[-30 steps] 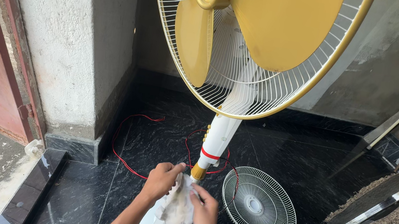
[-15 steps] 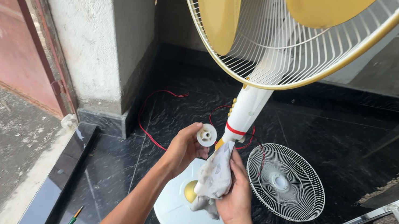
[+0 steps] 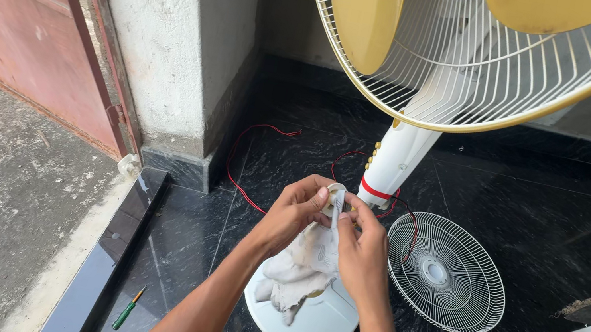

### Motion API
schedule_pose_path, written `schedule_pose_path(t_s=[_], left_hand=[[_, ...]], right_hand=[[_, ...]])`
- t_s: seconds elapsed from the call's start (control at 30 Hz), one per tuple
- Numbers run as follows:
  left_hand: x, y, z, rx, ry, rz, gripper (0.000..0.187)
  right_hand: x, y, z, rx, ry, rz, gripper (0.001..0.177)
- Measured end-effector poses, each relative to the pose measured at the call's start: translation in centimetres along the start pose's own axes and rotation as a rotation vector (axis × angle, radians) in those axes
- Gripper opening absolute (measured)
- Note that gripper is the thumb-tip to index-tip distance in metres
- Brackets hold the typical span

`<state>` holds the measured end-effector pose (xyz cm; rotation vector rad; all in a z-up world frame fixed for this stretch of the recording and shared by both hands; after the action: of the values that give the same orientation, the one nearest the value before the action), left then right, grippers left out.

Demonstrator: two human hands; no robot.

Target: The person repairs a standing fan by manipulating the internal wiring and securing the neck joint with a screwdriver. They then wipe the fan's base and a small plastic cap with a cloth.

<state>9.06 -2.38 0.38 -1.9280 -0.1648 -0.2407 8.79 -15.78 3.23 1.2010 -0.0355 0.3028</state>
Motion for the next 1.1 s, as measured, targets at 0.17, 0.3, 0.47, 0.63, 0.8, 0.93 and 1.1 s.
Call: schedule_pose_path(t_s=[0.17, 0.3, 0.47, 0.63, 0.8, 0.93, 1.1], left_hand=[[0.5, -0.9, 0.8, -0.202, -0.015, -0.08, 0.036], [0.5, -0.6, 1.0, -0.301, -0.008, -0.042, 0.039], [0.4, -0.5, 0.9, -0.314, -0.038, -0.016, 0.039], [0.3, -0.7, 0.8, -0.262, -0.04, -0.038, 0.039], [0.5, -0.1, 1.1, -0.203, -0.032, -0.034, 0.041], [0.6, 0.2, 1.5, -0.16, -0.066, -0.01, 0.046], [0.2, 0.0, 0.9, -0.056, -0.099, -0.016, 0.032]], right_hand=[[-0.3, -1.1, -0.1, 0.273, 0.065, -0.106, 0.04], [-1.5, -2.3, -1.0, 0.665, 0.076, -0.159, 0.045], [-2.0, -1.4, -1.1, 0.406, 0.054, 0.035, 0.046], [-2.0, -1.6, -1.1, 0.001, 0.016, 0.038, 0.05], [-2.1, -1.5, -0.3, 0.124, -0.044, 0.063, 0.051], [-2.8, 1.2, 0.2, 0.129, -0.068, 0.385, 0.051], [-2.9, 3.2, -1.0, -0.153, -0.047, 0.551, 0.052]])
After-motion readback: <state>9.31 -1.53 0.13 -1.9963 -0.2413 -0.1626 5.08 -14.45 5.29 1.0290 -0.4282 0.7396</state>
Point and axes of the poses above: each hand's wrist, its own x-axis towards the middle knuckle, its own z-axis out of the back of the hand, y = z × x, the point moved 8 cm from there along x, towards the middle knuckle, and after that the axes turned 2 degrees about -y, right-handed, at the moved point
